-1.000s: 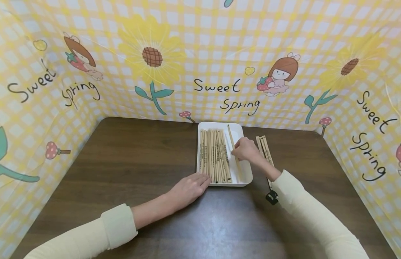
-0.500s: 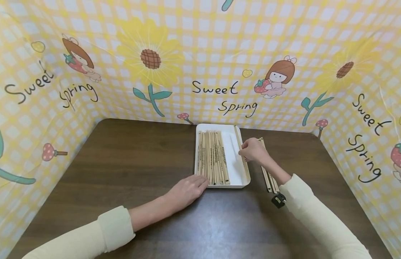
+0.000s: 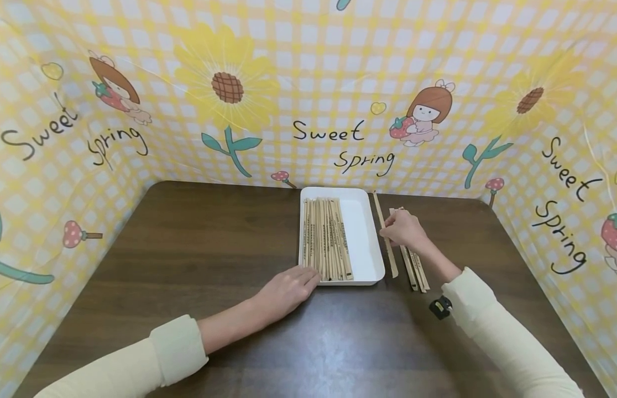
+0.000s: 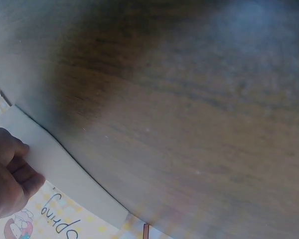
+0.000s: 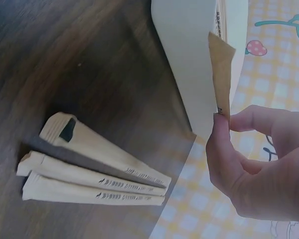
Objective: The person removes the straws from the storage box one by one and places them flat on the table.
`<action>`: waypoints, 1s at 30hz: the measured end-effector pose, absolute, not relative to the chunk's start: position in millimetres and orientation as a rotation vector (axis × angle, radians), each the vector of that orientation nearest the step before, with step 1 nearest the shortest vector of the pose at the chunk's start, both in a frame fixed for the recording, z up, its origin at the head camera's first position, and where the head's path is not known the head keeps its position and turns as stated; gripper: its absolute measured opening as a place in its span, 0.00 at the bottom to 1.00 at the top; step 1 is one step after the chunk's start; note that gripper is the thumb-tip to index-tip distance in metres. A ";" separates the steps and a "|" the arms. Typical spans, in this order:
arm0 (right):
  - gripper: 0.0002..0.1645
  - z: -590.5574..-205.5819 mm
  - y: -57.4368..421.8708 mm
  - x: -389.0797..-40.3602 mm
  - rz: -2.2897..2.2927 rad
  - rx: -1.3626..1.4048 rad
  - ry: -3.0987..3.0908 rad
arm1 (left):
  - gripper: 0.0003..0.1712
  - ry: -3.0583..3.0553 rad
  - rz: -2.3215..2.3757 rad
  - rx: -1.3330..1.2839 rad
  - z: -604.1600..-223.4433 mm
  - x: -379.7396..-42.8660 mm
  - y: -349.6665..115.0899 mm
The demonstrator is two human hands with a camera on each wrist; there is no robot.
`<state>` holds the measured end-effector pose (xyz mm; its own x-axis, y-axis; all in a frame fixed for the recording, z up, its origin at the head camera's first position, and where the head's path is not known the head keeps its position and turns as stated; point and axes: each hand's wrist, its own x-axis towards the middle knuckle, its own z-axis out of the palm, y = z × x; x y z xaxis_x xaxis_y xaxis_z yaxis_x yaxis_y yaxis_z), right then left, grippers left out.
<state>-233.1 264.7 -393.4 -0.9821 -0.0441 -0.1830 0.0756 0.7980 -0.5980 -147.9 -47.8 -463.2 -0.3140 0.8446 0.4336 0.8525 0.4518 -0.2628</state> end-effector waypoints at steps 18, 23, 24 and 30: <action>0.12 -398.5 302.2 -226.1 -0.848 0.125 2.797 | 0.16 -2.178 -0.041 -1.416 -461.5 -147.7 -47.4; 0.16 -399.2 312.5 -224.6 -0.830 0.136 2.804 | 0.17 -2.186 -0.042 -1.417 -461.6 -148.0 -47.4; 0.18 -399.2 313.9 -224.1 -0.830 0.139 2.806 | 0.16 -2.187 -0.046 -1.419 -461.6 -148.1 -47.4; 0.20 -400.7 321.8 -221.3 -0.836 0.149 2.787 | 0.16 -2.178 -0.055 -1.424 -463.0 -149.0 -47.6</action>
